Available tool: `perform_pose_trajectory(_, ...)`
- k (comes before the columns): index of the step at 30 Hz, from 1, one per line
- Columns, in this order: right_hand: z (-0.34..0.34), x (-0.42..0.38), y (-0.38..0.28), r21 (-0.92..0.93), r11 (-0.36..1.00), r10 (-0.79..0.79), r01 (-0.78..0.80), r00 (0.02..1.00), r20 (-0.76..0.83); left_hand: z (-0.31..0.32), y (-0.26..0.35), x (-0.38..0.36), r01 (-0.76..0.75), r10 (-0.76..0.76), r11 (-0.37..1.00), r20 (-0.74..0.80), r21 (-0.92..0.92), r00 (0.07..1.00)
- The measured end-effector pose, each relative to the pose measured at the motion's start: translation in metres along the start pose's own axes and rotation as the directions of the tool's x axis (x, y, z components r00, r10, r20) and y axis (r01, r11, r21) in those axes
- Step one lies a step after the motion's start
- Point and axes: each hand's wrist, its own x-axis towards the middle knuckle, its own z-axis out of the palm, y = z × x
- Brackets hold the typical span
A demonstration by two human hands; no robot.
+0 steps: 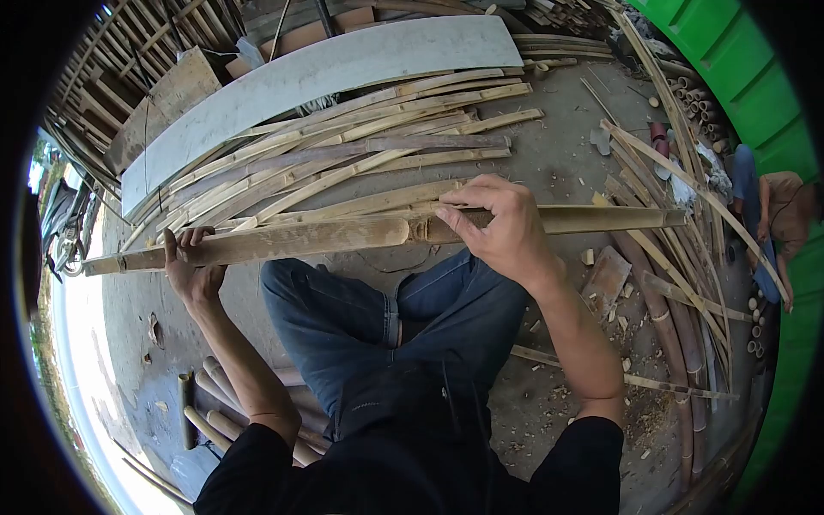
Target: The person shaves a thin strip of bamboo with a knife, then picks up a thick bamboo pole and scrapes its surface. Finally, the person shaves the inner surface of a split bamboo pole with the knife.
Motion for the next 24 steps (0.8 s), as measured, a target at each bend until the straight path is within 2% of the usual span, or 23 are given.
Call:
perform_pose_trajectory(6,0.017,-0.012,0.017,0.055,0.997,0.058,-0.061,0.997,0.059,-0.008,-0.004,-0.001,0.028,-0.03,0.999,0.063,0.029,0.998)
perform_pose_trajectory(9,0.024,-0.025,0.029,0.058,0.994,0.096,-0.095,0.995,-0.029,-0.009,-0.01,0.002,0.016,-0.02,0.995,0.036,0.099,0.999)
perform_pose_trajectory(11,0.009,-0.042,0.054,-0.1,0.981,0.126,-0.166,0.939,-0.322,-0.016,-0.015,0.005,0.018,-0.018,0.999,-0.003,0.048,1.0)
perform_pose_trajectory(12,-0.006,-0.055,0.068,-0.146,0.952,0.186,-0.269,0.888,-0.421,-0.018,-0.016,0.006,0.032,-0.031,0.999,-0.018,0.037,0.999)
perform_pose_trajectory(13,-0.026,-0.073,0.084,-0.182,0.91,0.234,-0.374,0.822,-0.519,-0.026,-0.01,0.009,0.086,-0.089,0.994,0.047,0.063,0.995)
perform_pose_trajectory(15,-0.074,-0.126,0.112,-0.163,0.771,0.388,-0.616,0.657,-0.646,-0.042,-0.003,0.019,0.081,-0.082,0.992,0.008,0.094,0.997)
perform_pose_trajectory(16,-0.101,-0.158,0.115,-0.251,0.582,0.544,-0.774,0.6,-0.587,-0.044,-0.005,0.019,0.098,-0.099,0.992,-0.004,0.076,0.995)
perform_pose_trajectory(17,-0.121,-0.189,0.111,-0.347,0.356,0.684,-0.868,0.495,-0.535,-0.047,-0.01,0.021,0.121,-0.12,0.99,-0.015,0.074,0.993)
perform_pose_trajectory(18,-0.127,-0.218,0.108,-0.354,0.334,0.691,-0.874,0.482,-0.538,-0.05,-0.014,0.023,0.13,-0.129,0.988,-0.019,0.085,0.991)
perform_pose_trajectory(20,-0.131,-0.264,0.104,-0.609,0.315,0.513,-0.728,0.67,-0.536,-0.047,-0.033,0.022,0.137,-0.133,0.983,-0.041,0.124,0.99)
perform_pose_trajectory(22,-0.107,-0.227,0.058,-0.231,0.587,0.55,-0.776,0.591,-0.59,-0.037,-0.057,0.019,0.205,-0.204,0.973,-0.027,0.104,0.979)
perform_pose_trajectory(24,-0.08,-0.212,0.043,-0.023,0.751,0.565,-0.659,0.661,-0.495,-0.031,-0.08,0.018,0.256,-0.258,0.959,-0.004,0.122,0.966)
